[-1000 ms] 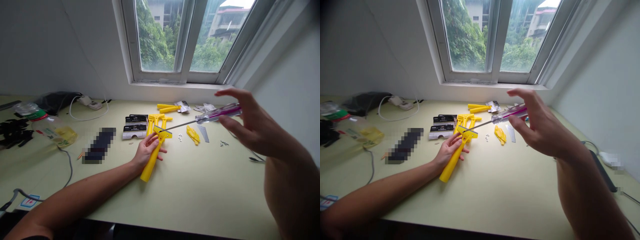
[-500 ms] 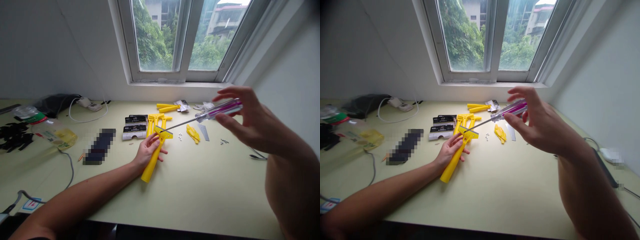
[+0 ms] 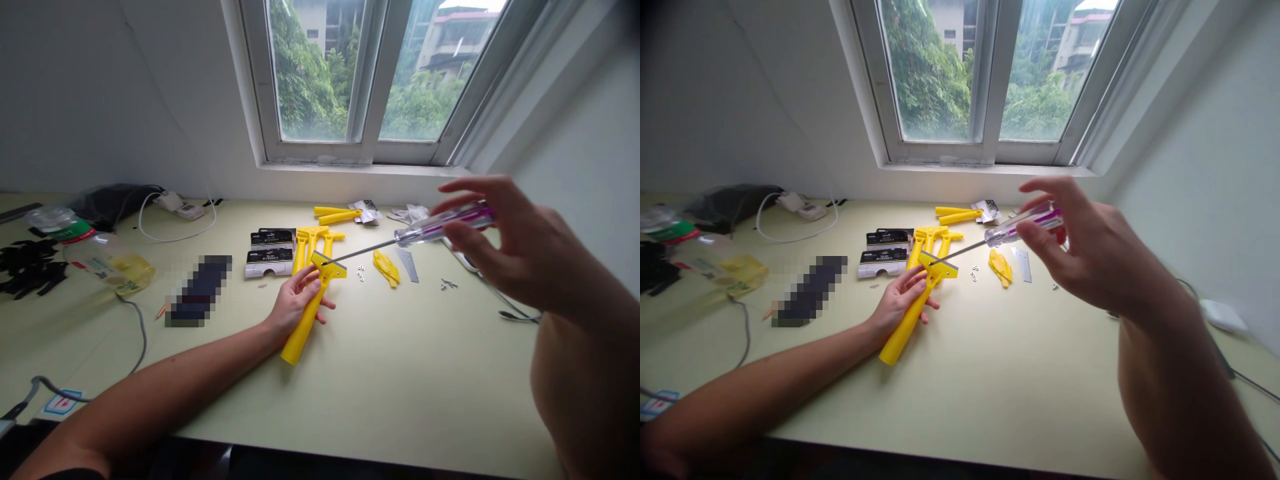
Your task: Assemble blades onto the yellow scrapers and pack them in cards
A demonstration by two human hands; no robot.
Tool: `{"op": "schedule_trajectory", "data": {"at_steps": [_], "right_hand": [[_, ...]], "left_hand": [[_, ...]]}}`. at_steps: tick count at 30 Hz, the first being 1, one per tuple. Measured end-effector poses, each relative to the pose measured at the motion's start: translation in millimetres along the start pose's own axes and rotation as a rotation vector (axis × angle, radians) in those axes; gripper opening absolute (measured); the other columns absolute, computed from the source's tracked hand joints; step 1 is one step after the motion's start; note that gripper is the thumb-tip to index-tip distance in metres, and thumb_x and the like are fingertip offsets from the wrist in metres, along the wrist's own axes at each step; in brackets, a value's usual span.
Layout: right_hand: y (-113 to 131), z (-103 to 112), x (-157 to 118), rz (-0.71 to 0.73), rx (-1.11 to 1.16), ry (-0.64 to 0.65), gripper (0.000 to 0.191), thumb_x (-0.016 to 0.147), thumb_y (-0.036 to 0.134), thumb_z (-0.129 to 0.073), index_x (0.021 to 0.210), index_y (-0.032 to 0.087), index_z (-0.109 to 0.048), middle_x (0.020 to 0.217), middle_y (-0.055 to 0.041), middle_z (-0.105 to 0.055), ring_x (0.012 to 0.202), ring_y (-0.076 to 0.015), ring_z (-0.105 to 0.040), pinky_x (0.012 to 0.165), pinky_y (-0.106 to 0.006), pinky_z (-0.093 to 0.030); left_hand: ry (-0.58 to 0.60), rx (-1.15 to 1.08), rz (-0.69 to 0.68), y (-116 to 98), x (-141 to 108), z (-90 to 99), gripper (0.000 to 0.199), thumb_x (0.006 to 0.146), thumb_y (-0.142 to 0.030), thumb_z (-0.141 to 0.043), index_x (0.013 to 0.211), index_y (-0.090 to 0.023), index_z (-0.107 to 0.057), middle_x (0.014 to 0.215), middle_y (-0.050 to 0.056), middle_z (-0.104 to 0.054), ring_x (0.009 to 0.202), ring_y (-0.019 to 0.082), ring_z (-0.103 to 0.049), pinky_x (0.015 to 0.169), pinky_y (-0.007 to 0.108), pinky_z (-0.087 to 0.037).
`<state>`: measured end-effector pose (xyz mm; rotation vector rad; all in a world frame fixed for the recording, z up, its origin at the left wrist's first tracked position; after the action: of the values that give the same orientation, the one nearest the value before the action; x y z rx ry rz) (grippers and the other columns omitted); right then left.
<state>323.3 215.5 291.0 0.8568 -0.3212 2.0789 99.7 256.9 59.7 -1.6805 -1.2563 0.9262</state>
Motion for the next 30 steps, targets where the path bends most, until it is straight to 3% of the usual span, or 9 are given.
{"op": "schedule_trajectory", "data": {"at_steps": [2,6,10,13,18,21,23,26,30], "right_hand": [[6.2,-7.5,-2.0,0.045,0.113,0.108,0.055,0.086,0.041,-0.058,0.136,0.025,-0.043,0.113,-0.0084,-0.066,0.078,-0.0209,-0.070,0.061,-0.030,-0.056],[6.0,1.9,-2.6,0.004,-0.027,-0.004,0.037,0.087,0.044,-0.059,0.119,0.027,-0.056,0.080,-0.0017,-0.069,0.062,-0.0201,-0.068,0.049,-0.028,-0.051],[18.6,-8.2,-2.2,0.085,0.077,0.084,0.052,0.087,0.040,-0.058,0.134,0.025,-0.043,0.113,-0.0081,-0.066,0.083,-0.0226,-0.069,0.061,-0.031,-0.056],[17.1,-0.6,-1.5,0.043,-0.023,-0.004,0.041,0.087,0.042,-0.059,0.125,0.026,-0.053,0.086,-0.0025,-0.070,0.064,-0.0202,-0.067,0.053,-0.030,-0.052],[21.2,-9.8,-2.1,0.099,0.092,0.087,0.059,0.087,0.037,-0.059,0.141,0.028,-0.038,0.130,-0.0087,-0.058,0.087,-0.0229,-0.069,0.069,-0.034,-0.057],[11.7,-2.0,-0.7,0.042,0.012,-0.057,0.043,0.085,0.038,-0.064,0.126,0.030,-0.052,0.093,-0.0015,-0.069,0.069,-0.0193,-0.068,0.057,-0.030,-0.055],[7.2,-2.4,0.1,0.026,0.029,-0.083,0.049,0.084,0.037,-0.064,0.130,0.030,-0.048,0.102,-0.0034,-0.067,0.075,-0.0205,-0.069,0.064,-0.033,-0.057],[7.2,-17.0,0.8,0.045,0.242,0.071,0.059,0.085,0.036,-0.062,0.138,0.030,-0.038,0.124,-0.0069,-0.059,0.089,-0.0220,-0.068,0.072,-0.035,-0.057],[1.2,-6.2,1.0,-0.024,0.033,-0.047,0.043,0.083,0.039,-0.065,0.123,0.028,-0.052,0.087,-0.0015,-0.067,0.067,-0.0201,-0.067,0.057,-0.031,-0.054]], "left_hand": [[-0.015,0.001,-0.003,-0.5,0.0,0.8,0.056,0.082,-0.032,-0.068,0.132,-0.020,-0.048,0.140,0.021,-0.043,0.068,0.021,-0.072,0.042,0.028,-0.057],[-0.007,0.008,-0.004,-1.1,-0.5,-1.1,0.056,0.082,-0.033,-0.068,0.133,-0.020,-0.047,0.140,0.021,-0.042,0.068,0.021,-0.072,0.042,0.029,-0.057],[-0.049,0.005,-0.012,-1.7,-0.7,2.3,0.056,0.082,-0.032,-0.068,0.132,-0.020,-0.046,0.138,0.021,-0.044,0.067,0.021,-0.072,0.042,0.029,-0.057],[-0.030,0.008,-0.019,-1.7,-0.9,0.9,0.055,0.082,-0.033,-0.067,0.131,-0.020,-0.046,0.138,0.020,-0.044,0.068,0.021,-0.072,0.042,0.030,-0.057],[-0.021,0.012,-0.029,-2.1,-1.9,-0.2,0.052,0.083,-0.034,-0.067,0.129,-0.020,-0.047,0.138,0.020,-0.043,0.068,0.021,-0.072,0.043,0.030,-0.058],[-0.019,0.018,-0.025,-2.7,-2.8,-1.6,0.054,0.082,-0.035,-0.067,0.130,-0.021,-0.047,0.139,0.020,-0.044,0.068,0.021,-0.072,0.043,0.030,-0.058],[-0.017,0.024,-0.021,-3.0,-3.4,-2.6,0.055,0.082,-0.035,-0.068,0.130,-0.021,-0.046,0.139,0.020,-0.044,0.068,0.021,-0.072,0.043,0.030,-0.058],[-0.040,0.025,-0.021,-3.3,-3.9,-1.1,0.055,0.082,-0.035,-0.068,0.130,-0.020,-0.046,0.140,0.021,-0.043,0.069,0.022,-0.072,0.043,0.030,-0.058],[-0.028,0.026,-0.026,-2.6,-3.4,-2.1,0.057,0.082,-0.035,-0.068,0.132,-0.021,-0.045,0.140,0.020,-0.044,0.069,0.022,-0.072,0.044,0.031,-0.058]]}}
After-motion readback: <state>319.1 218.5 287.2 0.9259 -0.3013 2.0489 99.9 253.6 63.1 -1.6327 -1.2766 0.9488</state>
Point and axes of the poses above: each hand's wrist, its own x-axis towards the middle knuckle, its own z-axis out of the back of the hand, y = z × x, the point moved 9 cm from there along x, towards the middle knuckle
